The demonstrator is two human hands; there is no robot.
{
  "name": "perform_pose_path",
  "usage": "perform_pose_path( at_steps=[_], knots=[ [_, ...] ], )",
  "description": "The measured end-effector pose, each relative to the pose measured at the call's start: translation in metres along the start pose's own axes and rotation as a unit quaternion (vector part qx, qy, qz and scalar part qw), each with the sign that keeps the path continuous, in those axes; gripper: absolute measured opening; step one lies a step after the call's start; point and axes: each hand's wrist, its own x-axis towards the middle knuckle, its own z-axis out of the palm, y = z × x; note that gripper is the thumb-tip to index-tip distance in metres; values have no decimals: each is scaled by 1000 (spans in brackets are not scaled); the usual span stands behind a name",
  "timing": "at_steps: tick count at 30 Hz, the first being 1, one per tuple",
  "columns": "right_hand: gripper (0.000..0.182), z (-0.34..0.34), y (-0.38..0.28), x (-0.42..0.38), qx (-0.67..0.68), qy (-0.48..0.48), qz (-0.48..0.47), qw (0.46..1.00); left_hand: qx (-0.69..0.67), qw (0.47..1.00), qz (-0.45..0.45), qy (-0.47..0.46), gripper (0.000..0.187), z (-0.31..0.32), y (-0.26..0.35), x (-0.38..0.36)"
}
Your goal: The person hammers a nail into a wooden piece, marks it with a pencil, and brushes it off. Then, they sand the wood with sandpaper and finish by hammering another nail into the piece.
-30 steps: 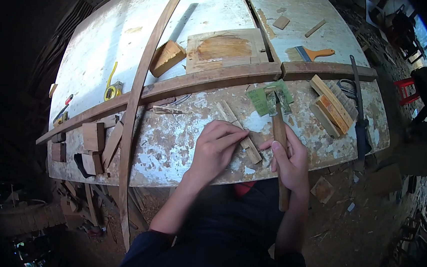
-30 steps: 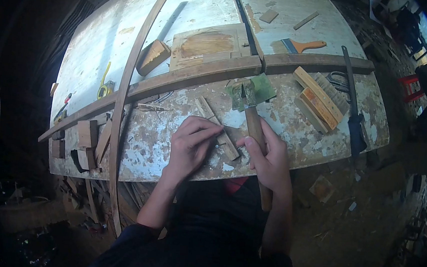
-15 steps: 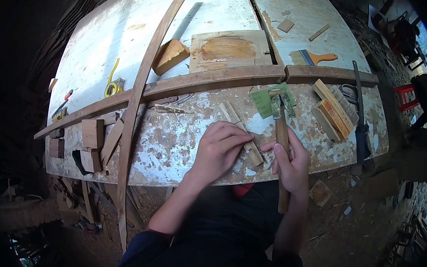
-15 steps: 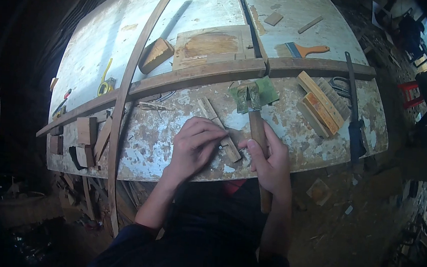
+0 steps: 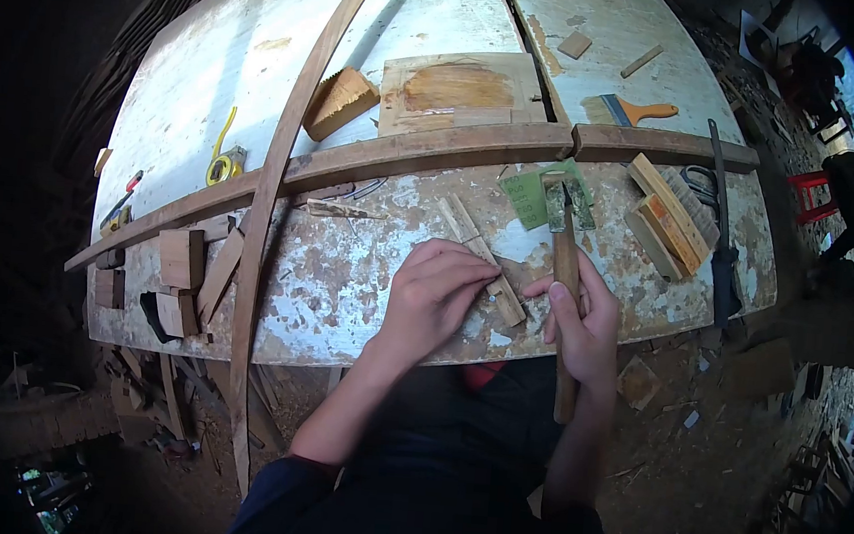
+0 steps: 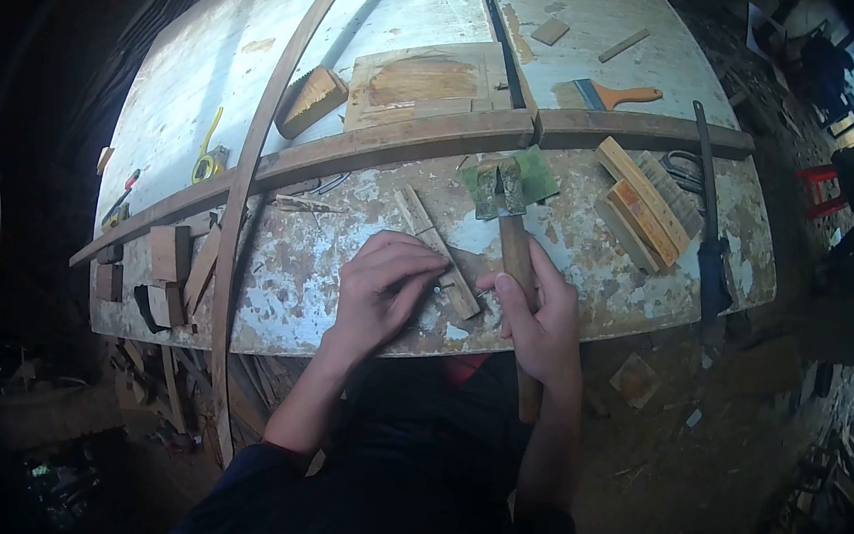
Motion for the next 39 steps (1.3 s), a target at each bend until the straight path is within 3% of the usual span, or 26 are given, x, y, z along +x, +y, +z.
perform_pose_path(
  at_steps=[18,23,28,35,39],
  knots=[
    [58,-1,6,-2,10,2,-15,1000,1,1000,20,21,20,6,0,5],
    [54,-7,-1,-9,55,-15,-15,998,-8,1000,-10,27,36,8,0,2],
    [47,-4,-28,-54,120,-51,48,990,-25,999,-13,35,56,12,-7,0],
    [57,10,-67,-76,84,-43,201,975,-38,999,-17,23,57,10,-5,2],
    [63,10,-71,-87,124,-46,167,977,-34,999,-22,24,58,10,-5,2]
  ],
)
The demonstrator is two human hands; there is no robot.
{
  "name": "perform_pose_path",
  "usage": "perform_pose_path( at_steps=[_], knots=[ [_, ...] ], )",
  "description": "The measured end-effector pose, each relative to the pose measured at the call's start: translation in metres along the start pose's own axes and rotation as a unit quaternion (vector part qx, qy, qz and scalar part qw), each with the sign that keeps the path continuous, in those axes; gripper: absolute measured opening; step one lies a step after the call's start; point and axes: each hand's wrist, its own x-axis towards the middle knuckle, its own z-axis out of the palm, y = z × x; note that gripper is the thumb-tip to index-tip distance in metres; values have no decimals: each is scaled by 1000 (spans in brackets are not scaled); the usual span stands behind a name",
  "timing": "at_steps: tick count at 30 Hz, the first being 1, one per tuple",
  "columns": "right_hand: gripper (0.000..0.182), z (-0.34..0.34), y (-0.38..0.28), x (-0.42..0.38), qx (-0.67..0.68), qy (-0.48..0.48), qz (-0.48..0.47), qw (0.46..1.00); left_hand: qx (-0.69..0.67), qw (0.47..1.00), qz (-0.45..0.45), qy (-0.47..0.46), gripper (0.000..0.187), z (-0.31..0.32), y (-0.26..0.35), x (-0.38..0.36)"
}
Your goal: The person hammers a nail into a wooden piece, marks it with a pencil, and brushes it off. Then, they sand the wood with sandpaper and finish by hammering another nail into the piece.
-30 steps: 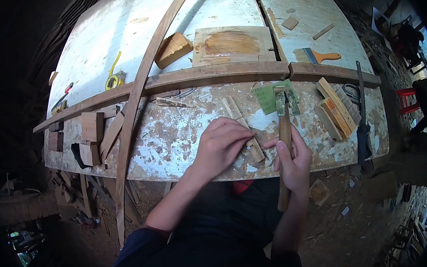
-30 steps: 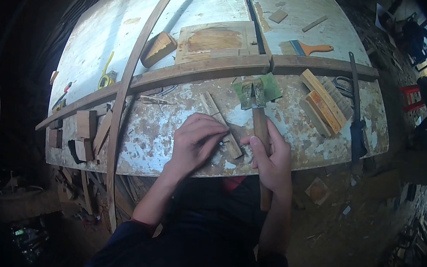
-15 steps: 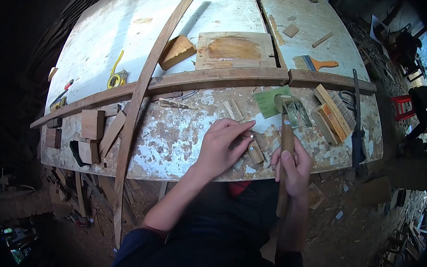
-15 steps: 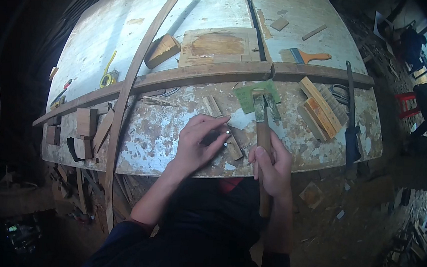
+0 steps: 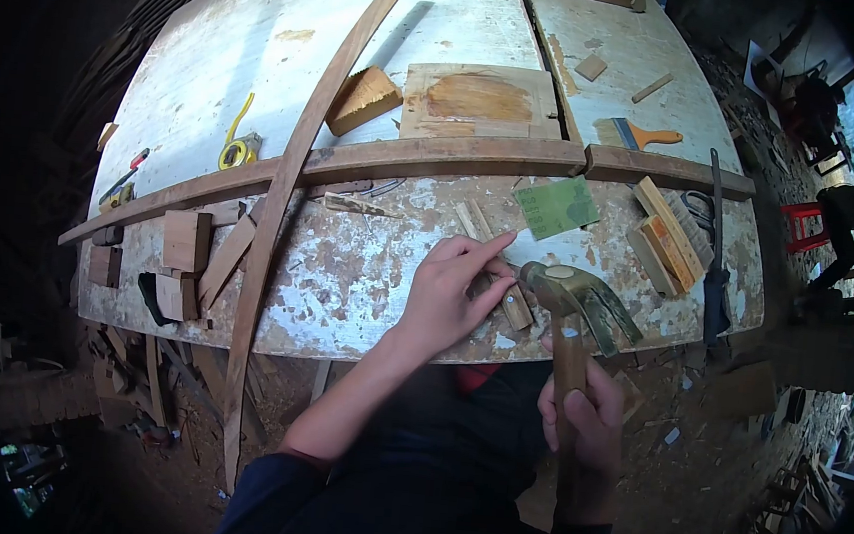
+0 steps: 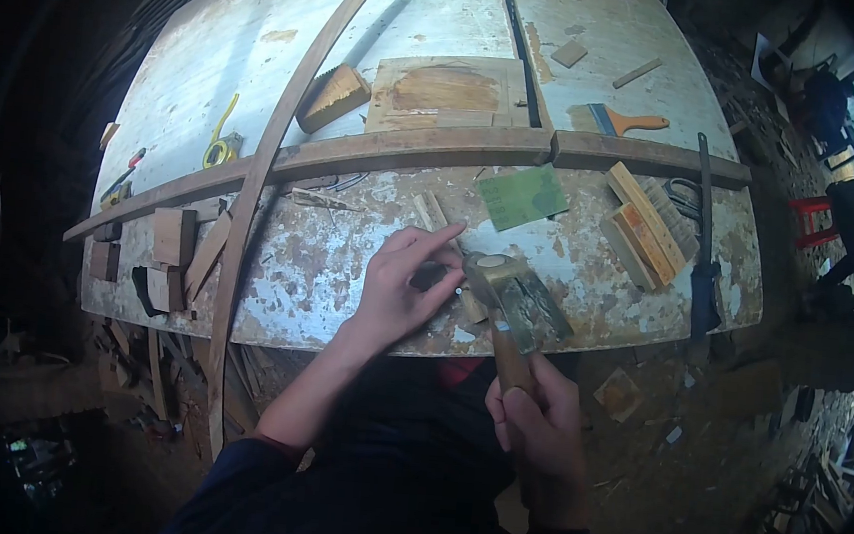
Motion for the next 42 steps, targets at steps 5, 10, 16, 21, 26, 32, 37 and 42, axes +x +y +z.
perform_pose_path(
  at_steps=[5,10,16,21,26,32,37,42],
  knots=[
    [65,2,-9,11,-23,3,68,997,13,1000,5,-1,67,-1,-1,-1],
    [65,-1,4,0,13,-20,-32,999,24,1000,3,2,66,-1,-1,-2],
    [76,9,-1,6,-29,12,-15,999,4,1000,5,6,66,2,-3,-3],
    [77,3,16,6,4,-15,-45,999,3,1000,-10,-3,66,-2,-1,-3],
    [60,13,3,-6,-6,5,-31,999,4,1000,-17,-2,65,-1,-1,-3],
    [81,9,12,14,-53,29,20,998,-2,1000,-21,2,63,0,-2,-4],
    [63,6,26,-6,9,-19,-120,993,6,999,-32,-4,62,-2,0,-4],
    [68,14,-1,11,-23,30,48,998,-1,1000,-22,5,62,0,-1,-5]
  ],
)
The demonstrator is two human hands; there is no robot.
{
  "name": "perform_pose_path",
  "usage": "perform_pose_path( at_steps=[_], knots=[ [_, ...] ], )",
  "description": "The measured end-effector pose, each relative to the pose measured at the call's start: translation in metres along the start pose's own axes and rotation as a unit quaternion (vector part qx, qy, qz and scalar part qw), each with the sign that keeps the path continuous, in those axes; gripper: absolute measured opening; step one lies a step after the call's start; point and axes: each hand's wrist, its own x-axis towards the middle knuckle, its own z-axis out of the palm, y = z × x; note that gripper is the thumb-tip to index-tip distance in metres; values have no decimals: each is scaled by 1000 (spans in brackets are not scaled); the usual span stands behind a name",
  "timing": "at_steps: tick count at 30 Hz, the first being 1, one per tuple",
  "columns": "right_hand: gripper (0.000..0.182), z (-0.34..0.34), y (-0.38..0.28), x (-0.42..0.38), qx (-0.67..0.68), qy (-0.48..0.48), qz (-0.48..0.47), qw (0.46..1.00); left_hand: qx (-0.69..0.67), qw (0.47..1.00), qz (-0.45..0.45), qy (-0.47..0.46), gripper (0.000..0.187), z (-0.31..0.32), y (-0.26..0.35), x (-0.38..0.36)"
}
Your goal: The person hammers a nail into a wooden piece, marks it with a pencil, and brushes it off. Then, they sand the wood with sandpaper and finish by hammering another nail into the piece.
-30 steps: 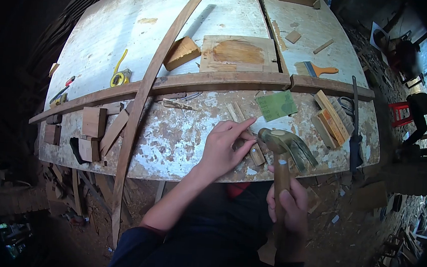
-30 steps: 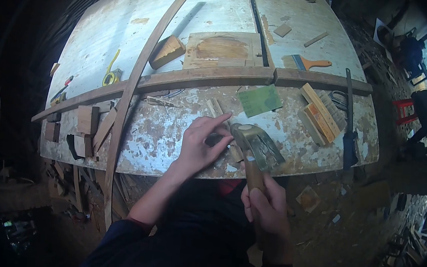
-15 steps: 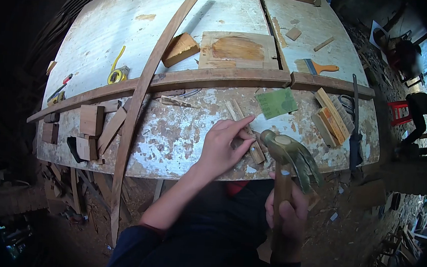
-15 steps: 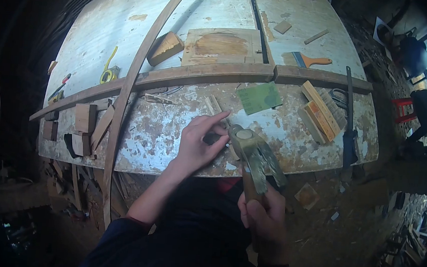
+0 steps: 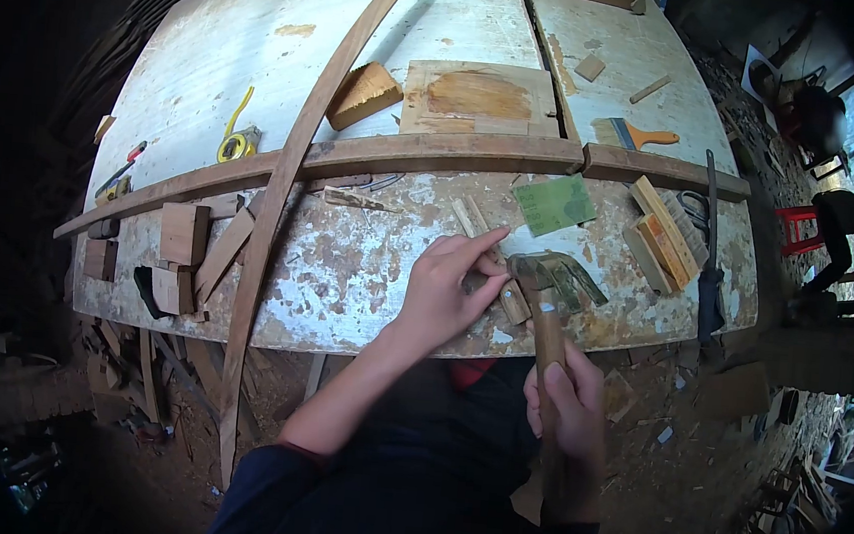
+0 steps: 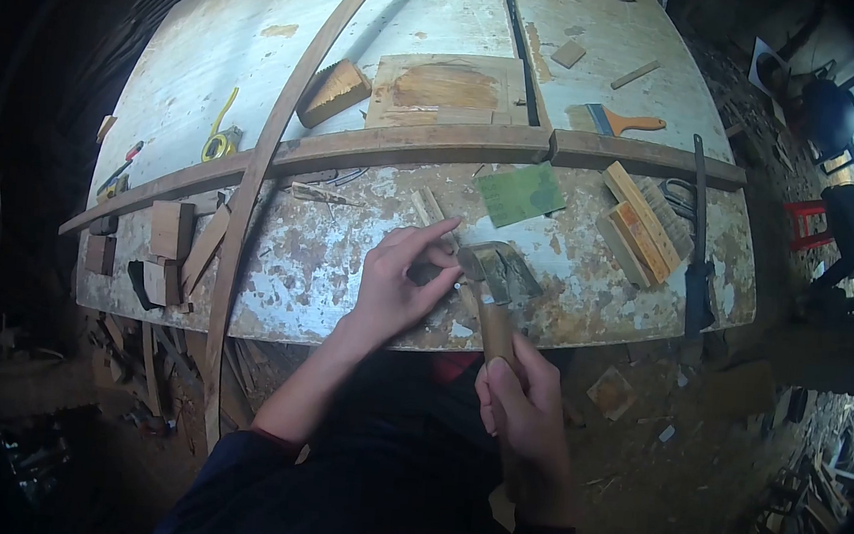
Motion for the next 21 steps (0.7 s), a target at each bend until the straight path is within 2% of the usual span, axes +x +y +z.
perform_pose_path(
  at_steps=[4,7,10,13,16,19,21],
  knots=[
    [54,-8,26,-13,56,-83,-180,979,-3,1000,-2,1,62,-1,1,1],
    [60,-8,16,-5,8,-28,-68,997,-5,1000,-3,1,63,-1,0,2],
    [61,-3,3,-12,-14,-14,-40,999,-16,1000,-12,5,63,1,-2,0],
    [61,0,23,-22,57,-38,-165,984,-2,1000,-25,-16,64,-2,1,1],
    [63,-4,9,-10,23,-21,-67,997,17,1000,16,-2,62,-4,3,3],
    [66,2,-8,-8,1,12,-11,1000,98,994,52,20,60,-10,7,8],
    [67,-1,9,-15,30,-6,-105,994,94,995,39,11,57,-7,2,5]
  ],
)
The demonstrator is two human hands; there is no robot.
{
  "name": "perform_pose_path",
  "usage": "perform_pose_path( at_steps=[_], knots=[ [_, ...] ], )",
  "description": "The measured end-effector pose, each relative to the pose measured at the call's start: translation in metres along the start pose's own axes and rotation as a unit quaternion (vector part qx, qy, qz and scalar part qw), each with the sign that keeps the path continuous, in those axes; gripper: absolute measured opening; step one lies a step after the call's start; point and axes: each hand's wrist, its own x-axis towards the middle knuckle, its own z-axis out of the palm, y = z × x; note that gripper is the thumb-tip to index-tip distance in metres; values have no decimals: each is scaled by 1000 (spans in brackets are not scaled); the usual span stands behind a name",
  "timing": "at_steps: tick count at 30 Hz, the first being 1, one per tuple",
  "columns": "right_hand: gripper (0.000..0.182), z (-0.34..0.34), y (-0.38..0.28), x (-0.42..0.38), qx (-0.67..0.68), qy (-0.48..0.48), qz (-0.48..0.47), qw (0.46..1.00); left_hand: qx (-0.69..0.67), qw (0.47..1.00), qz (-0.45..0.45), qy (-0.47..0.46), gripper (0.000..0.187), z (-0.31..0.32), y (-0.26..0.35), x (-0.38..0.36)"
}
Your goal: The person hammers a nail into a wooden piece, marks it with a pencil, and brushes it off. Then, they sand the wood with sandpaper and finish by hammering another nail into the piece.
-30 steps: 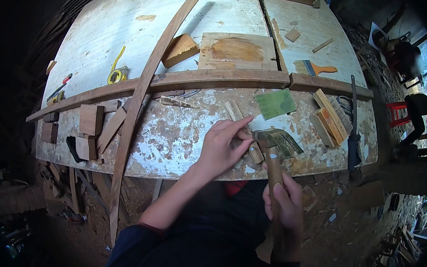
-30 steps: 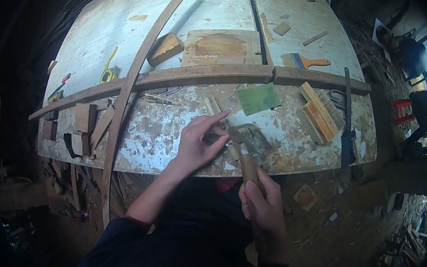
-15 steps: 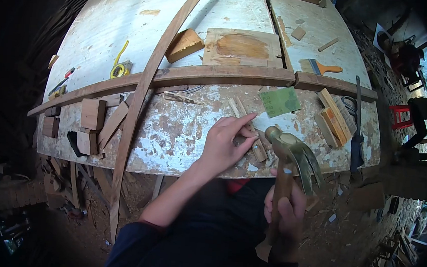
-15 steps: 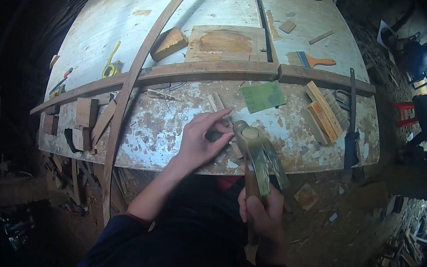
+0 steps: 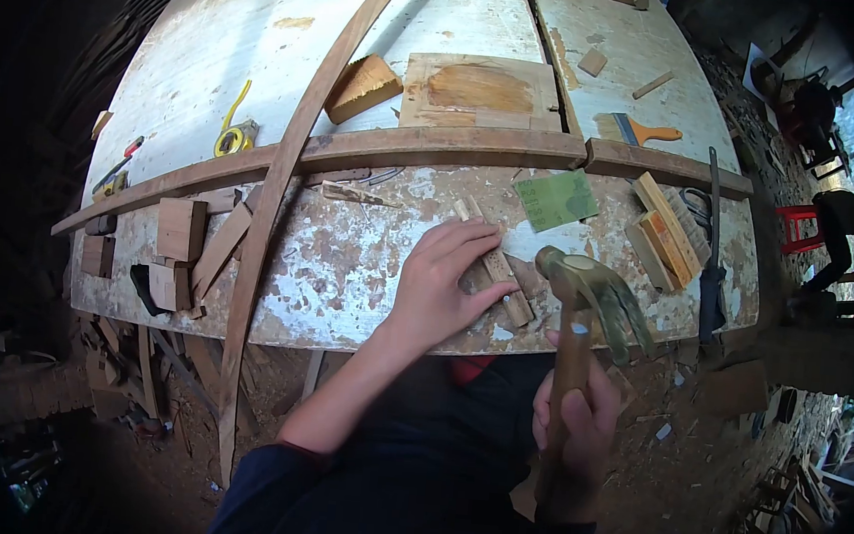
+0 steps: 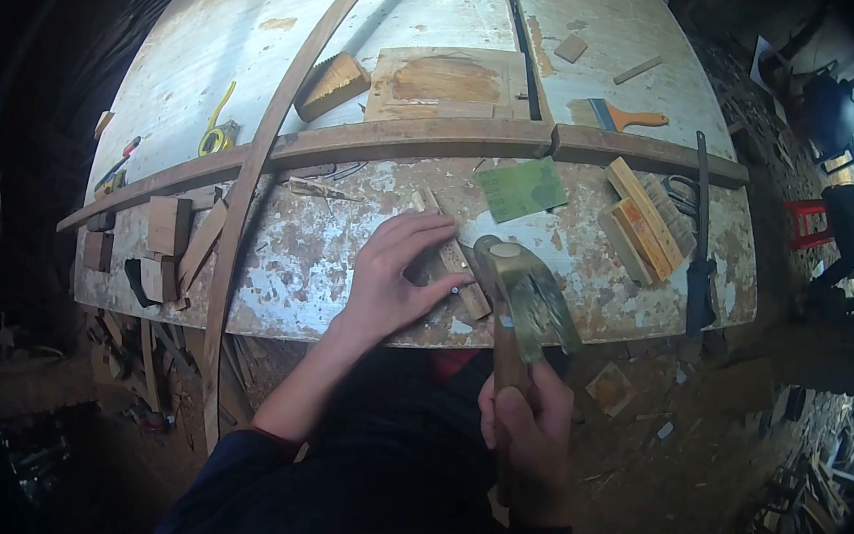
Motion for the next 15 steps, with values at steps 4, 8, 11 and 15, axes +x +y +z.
perform_pose_path(
  at_steps=[4,8,11,15],
  knots=[
    [70,-6,4,0,4,-11,7,1000,-2,999,-23,-24,53,-1,2,-2],
    [66,-2,-5,7,-29,9,56,998,-9,999,-26,-28,52,1,-2,-4],
    [59,-2,3,-8,15,-1,-8,1000,-8,999,-33,-35,52,0,-2,-4],
    [57,-5,-6,4,-33,-24,81,996,9,999,-25,-44,50,-4,1,-7]
  ],
)
